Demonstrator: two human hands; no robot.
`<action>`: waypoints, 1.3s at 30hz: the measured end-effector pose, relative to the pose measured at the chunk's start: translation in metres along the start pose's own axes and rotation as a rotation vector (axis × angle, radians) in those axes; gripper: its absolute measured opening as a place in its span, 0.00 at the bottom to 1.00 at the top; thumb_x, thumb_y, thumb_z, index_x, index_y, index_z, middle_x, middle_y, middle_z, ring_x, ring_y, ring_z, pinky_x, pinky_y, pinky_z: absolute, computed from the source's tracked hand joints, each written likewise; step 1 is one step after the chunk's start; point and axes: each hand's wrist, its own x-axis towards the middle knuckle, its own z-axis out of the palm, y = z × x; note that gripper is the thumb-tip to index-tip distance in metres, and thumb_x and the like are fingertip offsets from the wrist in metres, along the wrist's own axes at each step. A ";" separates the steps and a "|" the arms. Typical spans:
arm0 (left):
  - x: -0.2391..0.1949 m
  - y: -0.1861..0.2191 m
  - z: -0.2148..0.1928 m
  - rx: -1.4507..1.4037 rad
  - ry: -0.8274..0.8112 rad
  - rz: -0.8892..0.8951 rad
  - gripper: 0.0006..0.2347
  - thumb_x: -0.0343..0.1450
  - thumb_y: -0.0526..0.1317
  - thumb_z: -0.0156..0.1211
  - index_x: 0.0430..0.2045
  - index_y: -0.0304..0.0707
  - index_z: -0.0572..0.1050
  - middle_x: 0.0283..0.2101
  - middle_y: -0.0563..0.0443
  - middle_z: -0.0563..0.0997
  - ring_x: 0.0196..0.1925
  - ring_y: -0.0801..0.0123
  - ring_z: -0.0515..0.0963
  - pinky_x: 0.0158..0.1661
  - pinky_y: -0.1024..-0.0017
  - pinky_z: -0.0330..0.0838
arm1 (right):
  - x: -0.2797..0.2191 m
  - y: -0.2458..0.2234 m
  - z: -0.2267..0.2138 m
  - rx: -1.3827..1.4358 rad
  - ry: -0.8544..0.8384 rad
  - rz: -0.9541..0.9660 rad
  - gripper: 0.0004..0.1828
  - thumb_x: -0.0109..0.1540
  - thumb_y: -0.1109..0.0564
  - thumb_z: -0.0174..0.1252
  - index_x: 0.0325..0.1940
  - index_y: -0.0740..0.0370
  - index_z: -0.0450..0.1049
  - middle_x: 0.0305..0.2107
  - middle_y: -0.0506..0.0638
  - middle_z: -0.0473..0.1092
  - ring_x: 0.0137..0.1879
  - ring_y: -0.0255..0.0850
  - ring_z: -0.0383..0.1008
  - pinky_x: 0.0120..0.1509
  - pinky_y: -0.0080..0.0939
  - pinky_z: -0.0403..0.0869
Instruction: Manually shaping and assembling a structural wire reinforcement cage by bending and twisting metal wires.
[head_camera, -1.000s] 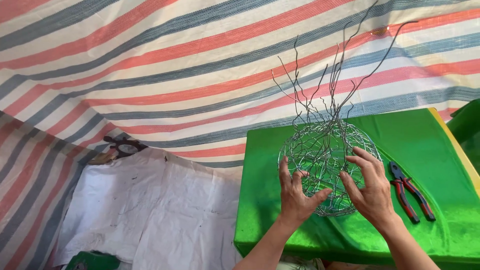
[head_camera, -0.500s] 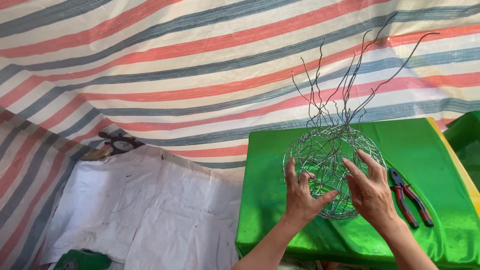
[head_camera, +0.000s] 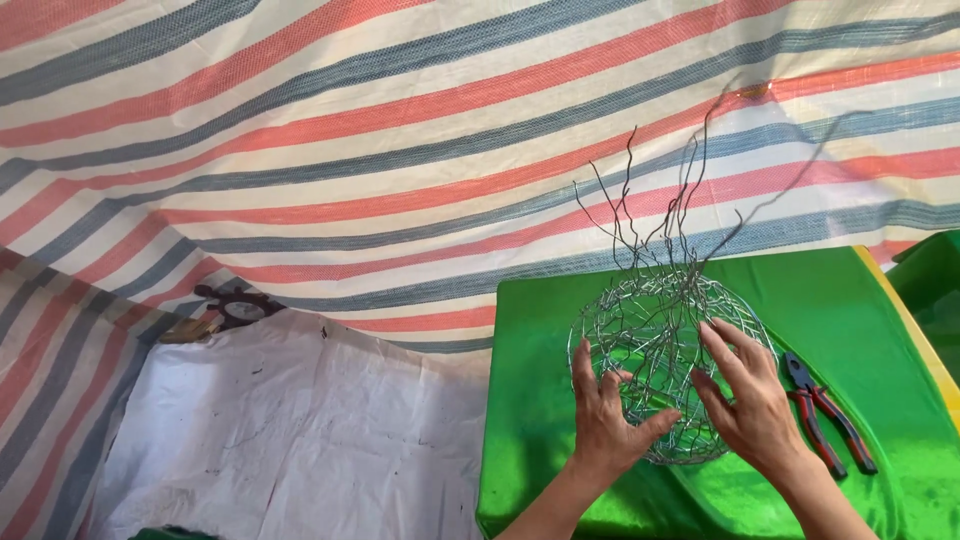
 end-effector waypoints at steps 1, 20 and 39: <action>-0.001 0.001 -0.001 0.000 0.000 0.001 0.31 0.67 0.69 0.54 0.42 0.34 0.70 0.76 0.29 0.46 0.78 0.36 0.43 0.67 0.38 0.53 | -0.002 0.002 0.000 -0.001 0.001 0.000 0.37 0.63 0.54 0.58 0.77 0.57 0.60 0.68 0.63 0.62 0.68 0.56 0.66 0.67 0.62 0.70; 0.034 -0.025 -0.073 -0.271 -0.220 0.003 0.34 0.67 0.71 0.53 0.52 0.39 0.72 0.67 0.34 0.62 0.68 0.43 0.66 0.62 0.40 0.66 | -0.016 0.019 0.007 -0.075 -0.017 0.019 0.42 0.59 0.47 0.59 0.77 0.51 0.59 0.73 0.60 0.60 0.72 0.55 0.65 0.63 0.63 0.76; 0.158 0.066 -0.044 -0.495 -0.383 0.426 0.40 0.67 0.46 0.67 0.73 0.30 0.53 0.54 0.41 0.81 0.58 0.56 0.82 0.68 0.54 0.72 | -0.013 0.010 -0.010 -0.183 -0.096 -0.065 0.41 0.57 0.50 0.61 0.75 0.43 0.58 0.73 0.62 0.56 0.66 0.59 0.68 0.59 0.63 0.78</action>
